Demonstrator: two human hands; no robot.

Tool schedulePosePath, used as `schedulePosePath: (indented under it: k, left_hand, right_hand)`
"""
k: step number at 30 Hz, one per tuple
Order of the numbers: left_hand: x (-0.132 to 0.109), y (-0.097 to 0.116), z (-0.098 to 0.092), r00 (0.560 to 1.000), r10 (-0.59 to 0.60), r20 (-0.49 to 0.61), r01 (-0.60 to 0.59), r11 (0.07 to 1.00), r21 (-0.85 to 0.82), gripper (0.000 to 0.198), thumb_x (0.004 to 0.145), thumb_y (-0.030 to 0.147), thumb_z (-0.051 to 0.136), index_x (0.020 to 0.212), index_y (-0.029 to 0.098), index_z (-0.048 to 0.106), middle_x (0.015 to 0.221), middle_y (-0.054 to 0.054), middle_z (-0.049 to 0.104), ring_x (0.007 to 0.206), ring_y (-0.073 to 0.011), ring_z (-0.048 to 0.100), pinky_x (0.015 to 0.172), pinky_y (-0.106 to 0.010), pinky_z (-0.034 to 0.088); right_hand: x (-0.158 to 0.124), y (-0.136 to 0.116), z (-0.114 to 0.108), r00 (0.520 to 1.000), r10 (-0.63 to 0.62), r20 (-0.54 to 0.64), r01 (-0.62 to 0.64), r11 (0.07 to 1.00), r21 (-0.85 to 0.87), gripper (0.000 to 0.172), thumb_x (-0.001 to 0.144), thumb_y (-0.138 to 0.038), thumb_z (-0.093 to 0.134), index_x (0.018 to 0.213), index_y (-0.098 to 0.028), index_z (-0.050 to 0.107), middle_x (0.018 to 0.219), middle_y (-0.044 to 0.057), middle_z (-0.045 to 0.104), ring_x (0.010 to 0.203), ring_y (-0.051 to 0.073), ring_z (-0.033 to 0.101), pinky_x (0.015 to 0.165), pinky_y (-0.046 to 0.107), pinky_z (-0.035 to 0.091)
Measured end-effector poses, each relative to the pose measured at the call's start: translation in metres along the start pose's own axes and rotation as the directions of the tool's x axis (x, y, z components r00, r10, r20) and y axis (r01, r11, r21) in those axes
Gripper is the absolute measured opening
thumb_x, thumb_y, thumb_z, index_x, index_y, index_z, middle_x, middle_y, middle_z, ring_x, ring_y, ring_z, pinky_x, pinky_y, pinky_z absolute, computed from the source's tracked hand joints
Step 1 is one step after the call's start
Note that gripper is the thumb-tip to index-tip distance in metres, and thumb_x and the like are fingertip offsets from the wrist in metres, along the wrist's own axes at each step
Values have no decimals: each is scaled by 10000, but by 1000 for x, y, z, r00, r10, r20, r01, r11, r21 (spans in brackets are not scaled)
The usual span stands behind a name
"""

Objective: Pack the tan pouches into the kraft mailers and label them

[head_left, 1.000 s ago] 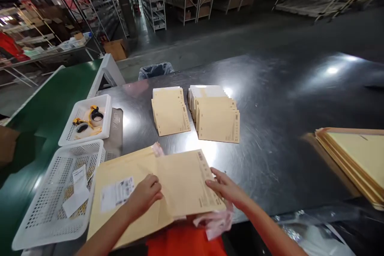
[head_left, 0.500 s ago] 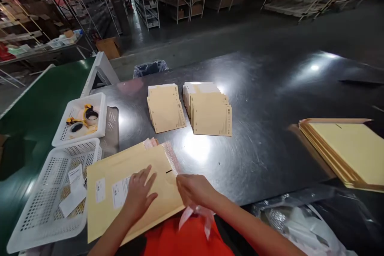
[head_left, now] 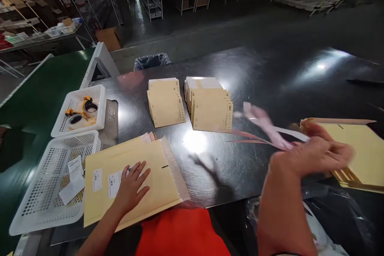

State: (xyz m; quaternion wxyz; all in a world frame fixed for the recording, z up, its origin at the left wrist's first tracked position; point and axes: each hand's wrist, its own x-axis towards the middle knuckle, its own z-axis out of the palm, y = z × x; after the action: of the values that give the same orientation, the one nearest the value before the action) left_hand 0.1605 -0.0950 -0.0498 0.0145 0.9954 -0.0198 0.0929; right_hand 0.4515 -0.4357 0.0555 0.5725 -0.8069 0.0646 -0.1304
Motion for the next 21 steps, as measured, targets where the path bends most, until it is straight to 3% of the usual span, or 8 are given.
schedulePosePath:
  k: [2,4,5,7,9,10,18,21]
  left_hand:
    - [5,5,-4,1000,-13,-2,13,1000,-7,416,913,298,486,1327,263,516,1501,-101,402,1355,-285,386,1075,-519,269]
    - [10,11,-6,1000,-21,-2,21,1000,-15,384,911,265,477,1287,232,547,1504,-126,392,1364,-287,373,1085,-528,265]
    - [12,13,-6,1000,-20,-3,20,1000,-19,377,915,264,469,1282,226,550,1500,-132,397,1365,-285,373,1090,-530,262]
    - [15,15,-4,1000,-5,-1,5,1000,-31,382,928,288,458,1298,235,538,1485,-127,422,1357,-277,387,1098,-527,258]
    - [15,14,-2,1000,2,8,-1,999,-42,399,931,315,458,1319,248,524,1478,-118,435,1352,-274,395,1106,-519,250]
    - [14,13,0,1000,0,14,1,999,-45,405,930,319,459,1325,253,520,1479,-113,435,1354,-272,393,1112,-514,243]
    - [15,14,0,999,-32,34,34,996,-84,421,914,326,490,1330,270,514,1493,-86,420,1360,-268,385,1114,-512,235]
    - [15,15,3,998,-40,55,45,994,-94,427,906,323,503,1331,285,509,1507,-71,400,1371,-265,366,1114,-515,224]
  right_hand:
    - [0,5,-8,989,-146,15,147,984,-105,628,812,-748,140,1035,-401,614,1194,153,623,1077,372,583,723,581,459]
    - [-26,17,6,927,-273,258,335,912,-237,448,817,-691,353,905,-349,630,880,166,658,898,337,629,709,511,472]
    - [-45,24,21,853,-270,447,413,872,-262,379,802,-645,448,862,-313,620,728,126,628,779,301,630,681,456,471]
    - [-86,38,58,616,-162,771,471,860,-196,328,787,-578,508,821,-260,583,571,29,553,601,221,568,602,348,423]
    - [-119,49,90,404,-114,908,442,893,-84,296,844,-498,437,754,-232,532,576,-13,532,567,164,512,556,278,355]
    - [-130,53,101,345,-114,932,419,907,-44,293,865,-455,401,718,-223,503,591,-20,525,572,147,492,548,261,330]
    - [-148,49,116,221,-139,965,319,946,63,205,821,-272,391,627,-208,408,549,-47,433,531,106,395,506,220,280]
    - [-175,44,125,211,-119,970,497,868,-2,157,812,-214,435,672,-193,503,595,-15,554,557,119,485,523,220,317]
